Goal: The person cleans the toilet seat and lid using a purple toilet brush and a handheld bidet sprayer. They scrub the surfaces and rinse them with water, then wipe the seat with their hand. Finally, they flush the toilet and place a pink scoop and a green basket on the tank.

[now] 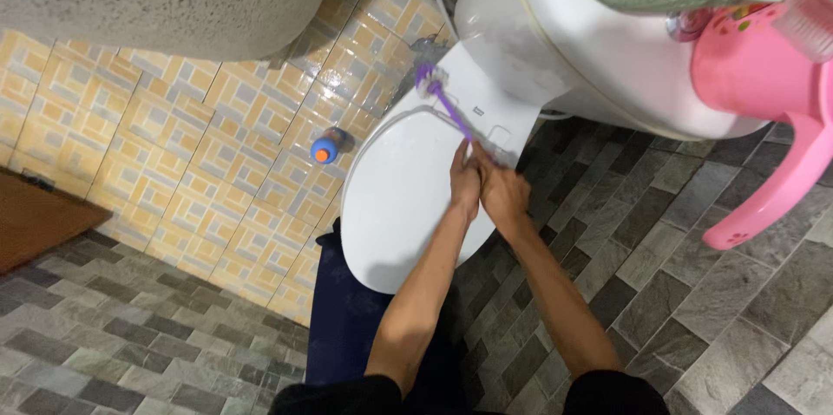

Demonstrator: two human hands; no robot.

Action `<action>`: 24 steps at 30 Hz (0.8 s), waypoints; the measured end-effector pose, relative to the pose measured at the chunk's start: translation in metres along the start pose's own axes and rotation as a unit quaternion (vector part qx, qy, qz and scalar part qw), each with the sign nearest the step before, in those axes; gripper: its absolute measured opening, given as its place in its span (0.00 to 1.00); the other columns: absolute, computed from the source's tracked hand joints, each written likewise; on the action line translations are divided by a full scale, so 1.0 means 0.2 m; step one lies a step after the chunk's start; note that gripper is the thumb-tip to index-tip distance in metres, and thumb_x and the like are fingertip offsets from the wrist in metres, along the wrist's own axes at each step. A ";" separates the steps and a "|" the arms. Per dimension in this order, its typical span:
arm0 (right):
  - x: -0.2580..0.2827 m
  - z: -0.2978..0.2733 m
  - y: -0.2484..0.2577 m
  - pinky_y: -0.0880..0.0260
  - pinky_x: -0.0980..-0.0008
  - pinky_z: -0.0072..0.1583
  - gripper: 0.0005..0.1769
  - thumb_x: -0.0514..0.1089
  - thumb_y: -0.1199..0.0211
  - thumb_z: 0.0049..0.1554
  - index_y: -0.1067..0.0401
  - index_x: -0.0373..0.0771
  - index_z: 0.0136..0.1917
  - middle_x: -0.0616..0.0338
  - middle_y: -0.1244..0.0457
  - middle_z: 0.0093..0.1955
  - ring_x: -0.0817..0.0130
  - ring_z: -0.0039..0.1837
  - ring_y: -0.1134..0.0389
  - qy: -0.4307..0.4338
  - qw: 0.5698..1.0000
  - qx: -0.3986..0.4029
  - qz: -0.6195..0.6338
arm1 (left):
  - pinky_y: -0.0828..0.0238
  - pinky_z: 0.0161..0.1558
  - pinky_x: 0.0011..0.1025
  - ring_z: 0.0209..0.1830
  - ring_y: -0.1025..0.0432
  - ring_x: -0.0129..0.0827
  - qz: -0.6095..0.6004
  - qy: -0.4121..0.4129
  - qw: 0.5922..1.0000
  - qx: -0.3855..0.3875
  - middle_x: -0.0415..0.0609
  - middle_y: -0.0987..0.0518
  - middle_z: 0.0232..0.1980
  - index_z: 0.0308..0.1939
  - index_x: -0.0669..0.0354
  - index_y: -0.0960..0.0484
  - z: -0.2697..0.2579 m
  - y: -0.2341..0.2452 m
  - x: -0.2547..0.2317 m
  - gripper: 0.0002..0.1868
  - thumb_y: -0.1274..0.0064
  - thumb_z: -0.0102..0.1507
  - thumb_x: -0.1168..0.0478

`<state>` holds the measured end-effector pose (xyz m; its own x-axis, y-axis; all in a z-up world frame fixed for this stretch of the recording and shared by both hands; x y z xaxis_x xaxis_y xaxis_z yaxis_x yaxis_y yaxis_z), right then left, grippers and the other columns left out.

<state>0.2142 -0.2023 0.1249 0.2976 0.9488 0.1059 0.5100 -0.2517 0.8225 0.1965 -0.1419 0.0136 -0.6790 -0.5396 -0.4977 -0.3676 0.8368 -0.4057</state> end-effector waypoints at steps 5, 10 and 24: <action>-0.03 -0.12 -0.04 0.29 0.43 0.40 0.29 0.48 0.52 0.64 0.38 0.65 0.78 0.42 0.31 0.35 0.41 0.36 0.29 0.097 0.991 -0.093 0.009 | 0.29 0.59 0.29 0.55 0.26 0.33 0.006 -0.015 1.000 -0.016 0.54 0.23 0.62 0.75 0.65 0.37 -0.04 0.03 0.06 0.28 0.67 0.70 0.68; 0.06 -0.05 0.10 0.27 0.45 0.44 0.26 0.53 0.51 0.66 0.39 0.66 0.77 0.41 0.31 0.37 0.41 0.40 0.28 0.051 0.998 0.009 0.028 | 0.36 0.65 0.27 0.63 0.30 0.29 -0.021 -0.041 0.999 0.000 0.47 0.25 0.67 0.74 0.66 0.32 -0.14 0.06 0.07 0.26 0.61 0.74 0.57; -0.09 0.09 0.09 0.28 0.56 0.41 0.22 0.51 0.59 0.73 0.25 0.45 0.67 0.52 0.32 0.36 0.56 0.35 0.27 0.097 0.990 0.035 -0.092 | 0.39 0.48 0.33 0.46 0.38 0.37 -0.019 -0.027 0.999 0.013 0.58 0.33 0.51 0.81 0.58 0.42 -0.11 -0.11 -0.09 0.34 0.56 0.71 0.59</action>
<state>0.2327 -0.2276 0.1282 0.0381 0.9969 0.0693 0.5977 -0.0783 0.7979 0.2022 -0.1496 0.0482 -0.6287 -0.5763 -0.5222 -0.3759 0.8130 -0.4447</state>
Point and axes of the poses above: each hand's wrist, its own z-axis towards the middle knuckle, its own y-axis out of the back of the hand, x = y × z, the point moved 3 cm from there along z, towards the middle knuckle
